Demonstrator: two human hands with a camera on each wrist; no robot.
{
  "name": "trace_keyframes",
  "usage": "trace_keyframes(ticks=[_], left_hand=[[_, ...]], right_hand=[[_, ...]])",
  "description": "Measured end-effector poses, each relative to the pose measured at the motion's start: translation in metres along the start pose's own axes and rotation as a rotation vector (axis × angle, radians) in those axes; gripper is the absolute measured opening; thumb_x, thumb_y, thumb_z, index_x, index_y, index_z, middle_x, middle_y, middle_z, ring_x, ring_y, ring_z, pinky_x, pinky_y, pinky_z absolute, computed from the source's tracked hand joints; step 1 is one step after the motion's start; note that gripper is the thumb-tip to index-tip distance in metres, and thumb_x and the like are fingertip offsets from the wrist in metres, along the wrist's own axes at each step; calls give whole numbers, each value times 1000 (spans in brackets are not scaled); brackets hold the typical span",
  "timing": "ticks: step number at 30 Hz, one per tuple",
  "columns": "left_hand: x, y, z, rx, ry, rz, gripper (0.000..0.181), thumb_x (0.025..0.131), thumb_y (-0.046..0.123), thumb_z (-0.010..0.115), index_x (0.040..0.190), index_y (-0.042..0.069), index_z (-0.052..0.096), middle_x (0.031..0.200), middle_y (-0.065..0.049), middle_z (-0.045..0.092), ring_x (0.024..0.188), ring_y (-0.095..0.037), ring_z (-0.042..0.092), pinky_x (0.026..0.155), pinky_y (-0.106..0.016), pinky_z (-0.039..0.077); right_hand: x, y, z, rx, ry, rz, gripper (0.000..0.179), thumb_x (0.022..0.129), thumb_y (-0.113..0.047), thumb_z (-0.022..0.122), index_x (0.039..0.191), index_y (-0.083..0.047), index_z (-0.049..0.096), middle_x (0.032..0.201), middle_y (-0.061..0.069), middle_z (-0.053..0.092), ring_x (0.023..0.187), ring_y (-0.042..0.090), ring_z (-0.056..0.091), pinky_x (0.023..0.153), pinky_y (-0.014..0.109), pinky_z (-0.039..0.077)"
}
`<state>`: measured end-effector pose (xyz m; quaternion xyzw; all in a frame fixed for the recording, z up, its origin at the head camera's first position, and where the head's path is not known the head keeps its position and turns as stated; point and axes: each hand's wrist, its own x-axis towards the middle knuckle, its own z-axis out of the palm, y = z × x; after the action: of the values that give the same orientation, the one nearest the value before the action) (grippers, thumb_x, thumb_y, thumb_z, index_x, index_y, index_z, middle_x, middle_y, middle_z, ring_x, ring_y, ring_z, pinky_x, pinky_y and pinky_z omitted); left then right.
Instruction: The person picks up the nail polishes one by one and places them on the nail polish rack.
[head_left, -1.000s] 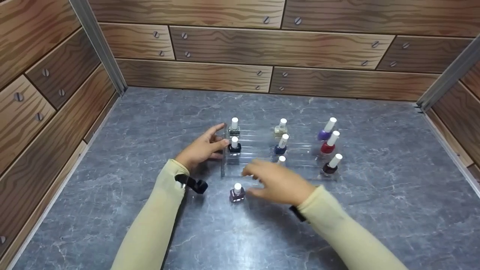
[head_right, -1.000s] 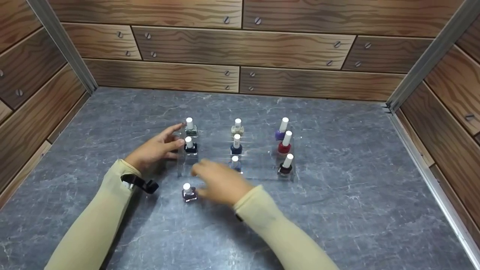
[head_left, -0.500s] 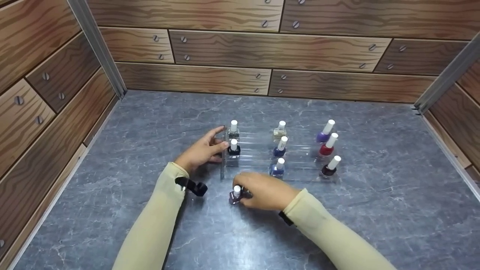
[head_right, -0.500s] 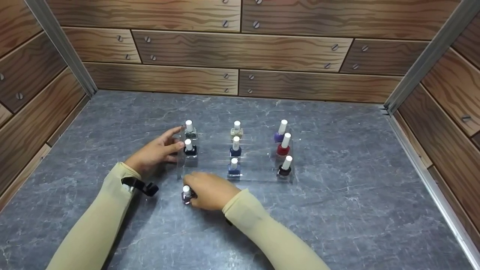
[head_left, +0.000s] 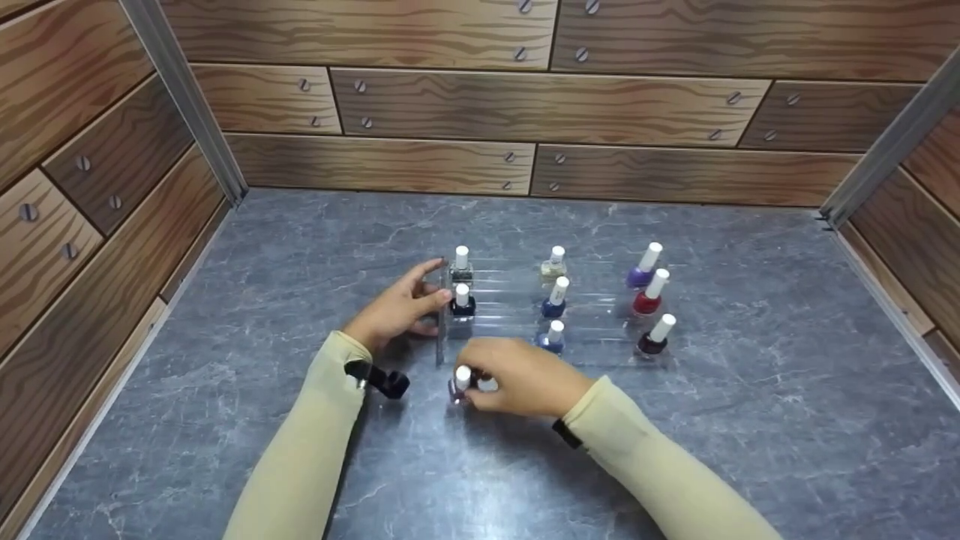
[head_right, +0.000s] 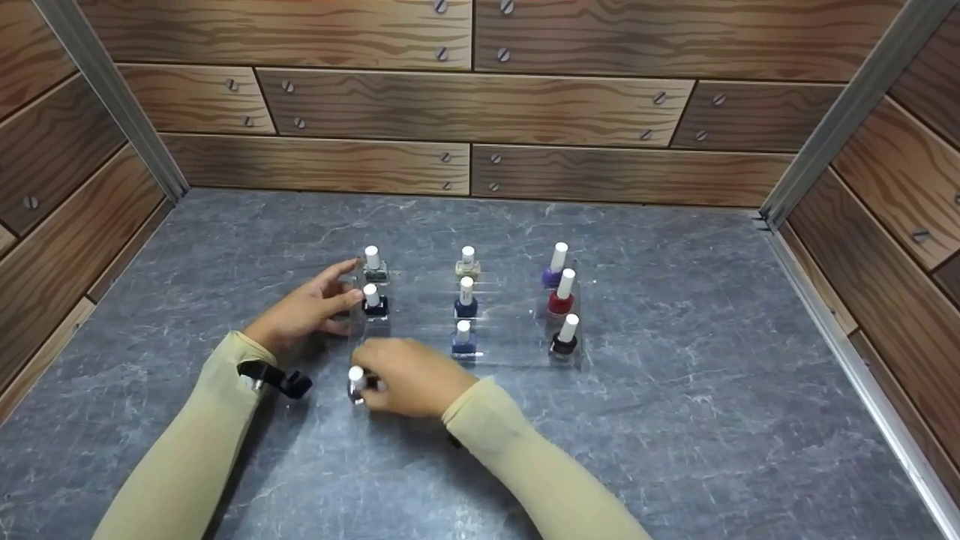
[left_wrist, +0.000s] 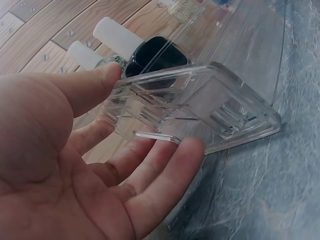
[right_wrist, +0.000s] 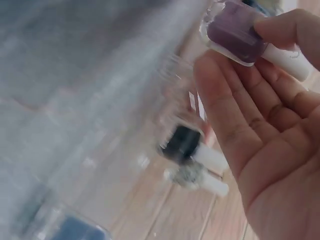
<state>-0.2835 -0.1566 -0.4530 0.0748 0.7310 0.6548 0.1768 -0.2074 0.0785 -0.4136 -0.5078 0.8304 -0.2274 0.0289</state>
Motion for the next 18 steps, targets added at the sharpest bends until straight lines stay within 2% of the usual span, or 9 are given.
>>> trace_keyframes(ticks=[5,11,18], left_hand=[[2,-4,0,-25,-3,-1,72,103,18,65,164,20,26,139,-21,54,108,-28,64,82,-46,66],[2,-4,-1,-53,-2,-8,72,103,17,66,164,22,28,140,-19,54,111,-28,62,82,-46,66],[4,-6,-2,-59,-3,0,73,102,17,66,164,21,28,139,-19,53,112,-28,61,81,-46,66]], right_hand=[[-5,1,-16,74,116,21,17,92,-6,73,108,-9,68,101,0,70,90,11,67,83,19,60],[-11,3,-31,103,250,18,19,91,-3,72,108,-8,67,101,1,68,90,11,67,81,21,62],[-17,6,-43,138,350,43,21,92,-3,74,111,-8,70,105,1,70,90,11,68,80,24,63]])
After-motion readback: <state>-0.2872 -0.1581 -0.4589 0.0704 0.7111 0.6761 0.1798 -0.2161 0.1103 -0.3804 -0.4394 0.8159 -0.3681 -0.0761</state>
